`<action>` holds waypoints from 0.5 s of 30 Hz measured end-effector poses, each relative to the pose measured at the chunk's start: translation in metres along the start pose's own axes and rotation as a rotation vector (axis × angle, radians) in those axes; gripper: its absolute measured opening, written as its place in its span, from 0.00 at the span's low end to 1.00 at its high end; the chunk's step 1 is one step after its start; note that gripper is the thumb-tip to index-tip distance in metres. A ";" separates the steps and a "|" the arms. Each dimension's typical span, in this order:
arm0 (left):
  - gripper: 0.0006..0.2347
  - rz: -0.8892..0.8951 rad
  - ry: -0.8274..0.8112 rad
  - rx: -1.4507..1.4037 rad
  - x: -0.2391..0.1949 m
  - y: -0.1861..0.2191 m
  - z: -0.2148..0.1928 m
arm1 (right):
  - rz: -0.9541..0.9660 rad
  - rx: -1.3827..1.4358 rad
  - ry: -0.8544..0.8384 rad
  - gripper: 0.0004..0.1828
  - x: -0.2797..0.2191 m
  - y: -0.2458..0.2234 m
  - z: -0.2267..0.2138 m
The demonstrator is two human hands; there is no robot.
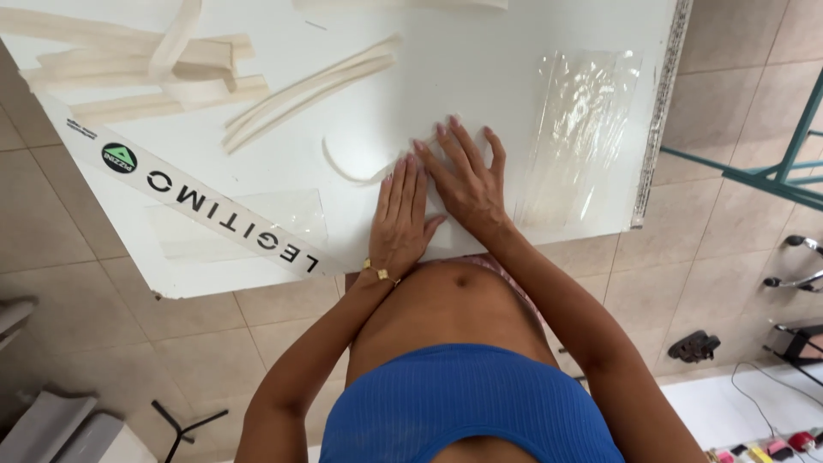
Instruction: Cutting and organizing thin adhesive or fabric strips on a work surface using scissors.
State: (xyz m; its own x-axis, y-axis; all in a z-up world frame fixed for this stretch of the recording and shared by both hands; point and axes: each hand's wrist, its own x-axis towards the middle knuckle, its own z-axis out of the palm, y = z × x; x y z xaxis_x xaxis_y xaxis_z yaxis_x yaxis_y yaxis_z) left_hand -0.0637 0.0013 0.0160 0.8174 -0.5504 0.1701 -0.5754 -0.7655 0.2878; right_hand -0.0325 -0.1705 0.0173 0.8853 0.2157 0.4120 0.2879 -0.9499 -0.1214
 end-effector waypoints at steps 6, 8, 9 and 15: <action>0.32 -0.005 0.014 -0.020 -0.002 -0.001 0.004 | 0.008 0.023 -0.030 0.22 -0.004 0.000 0.002; 0.32 -0.003 0.014 -0.027 -0.001 -0.002 0.003 | 0.013 0.025 -0.036 0.21 -0.004 0.001 0.003; 0.32 -0.004 0.019 -0.033 0.000 -0.002 0.002 | 0.013 0.027 -0.041 0.21 -0.004 0.002 0.003; 0.31 -0.008 0.008 -0.017 0.003 -0.001 0.002 | 0.021 0.052 -0.056 0.24 -0.004 0.005 0.001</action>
State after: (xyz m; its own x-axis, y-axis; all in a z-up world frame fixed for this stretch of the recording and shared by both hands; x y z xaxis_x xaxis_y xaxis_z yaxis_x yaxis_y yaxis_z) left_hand -0.0604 -0.0004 0.0141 0.8225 -0.5412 0.1751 -0.5680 -0.7644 0.3050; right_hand -0.0341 -0.1759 0.0142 0.9100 0.2097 0.3576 0.2865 -0.9417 -0.1767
